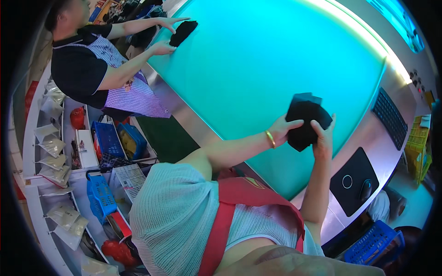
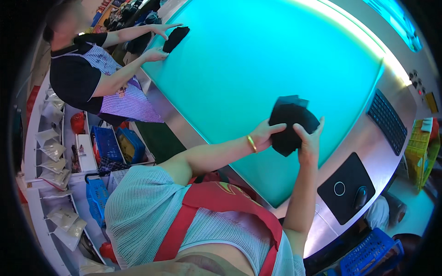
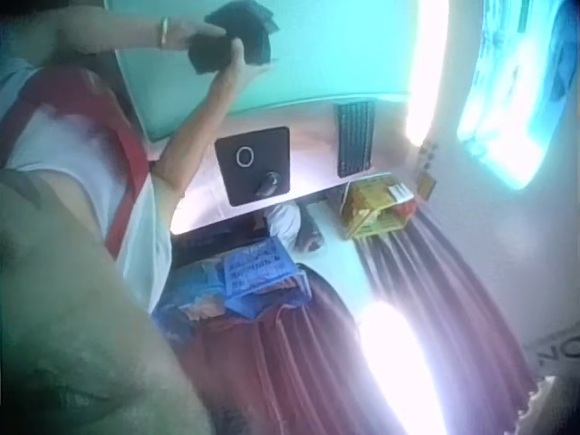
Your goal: The person lays out cutout pieces in rows on an illuminated table by hand, operates a computer mouse, gathers the pieces into stacks, and arranges another batch of cutouts across the surface.
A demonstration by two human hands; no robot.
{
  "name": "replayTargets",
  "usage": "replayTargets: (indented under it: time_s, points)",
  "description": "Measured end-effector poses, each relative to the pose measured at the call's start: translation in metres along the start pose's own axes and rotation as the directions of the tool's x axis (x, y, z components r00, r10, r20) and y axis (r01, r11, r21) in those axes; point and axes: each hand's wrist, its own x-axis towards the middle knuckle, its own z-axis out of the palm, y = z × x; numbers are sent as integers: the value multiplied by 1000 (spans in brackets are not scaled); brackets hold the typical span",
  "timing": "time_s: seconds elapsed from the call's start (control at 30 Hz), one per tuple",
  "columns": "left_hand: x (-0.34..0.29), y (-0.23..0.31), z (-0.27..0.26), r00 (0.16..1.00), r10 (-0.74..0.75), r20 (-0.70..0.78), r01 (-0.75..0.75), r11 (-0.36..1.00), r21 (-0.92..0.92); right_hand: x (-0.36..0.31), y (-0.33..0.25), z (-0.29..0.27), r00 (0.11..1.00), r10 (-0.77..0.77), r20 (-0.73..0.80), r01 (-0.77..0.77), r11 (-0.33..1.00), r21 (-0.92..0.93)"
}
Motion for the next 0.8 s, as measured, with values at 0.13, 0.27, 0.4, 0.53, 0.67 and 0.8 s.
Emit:
replayTargets:
  time_s: [0.13, 0.27, 0.4, 0.53, 0.67, 0.8]
  points:
    - [-25, 37, -116, 890, 149, 432, -456, 224, 861, 26, 47, 67, 956, 16, 294, 101, 920, -380]
    - [-49, 96, -156, 955, -274, 116, 277, 961, -7, 41, 50, 132, 891, -126, 437, 406, 652, -640]
    - [-65, 167, -190, 999, 43, 26, -50, 796, 604, 21, 48, 181, 908, -75, 412, 419, 193, -887]
    - [-44, 188, -212, 960, 130, 247, -263, 125, 957, 35, 97, 179, 894, 56, 445, 444, -248, -861]
    - [-44, 184, -205, 960, 27, 279, -278, 203, 939, 17, 96, 184, 840, -125, 528, 481, -279, -831]
    - [-53, 171, -192, 871, 191, 452, -477, 107, 873, 21, 97, 173, 853, -152, 498, 464, -214, -860]
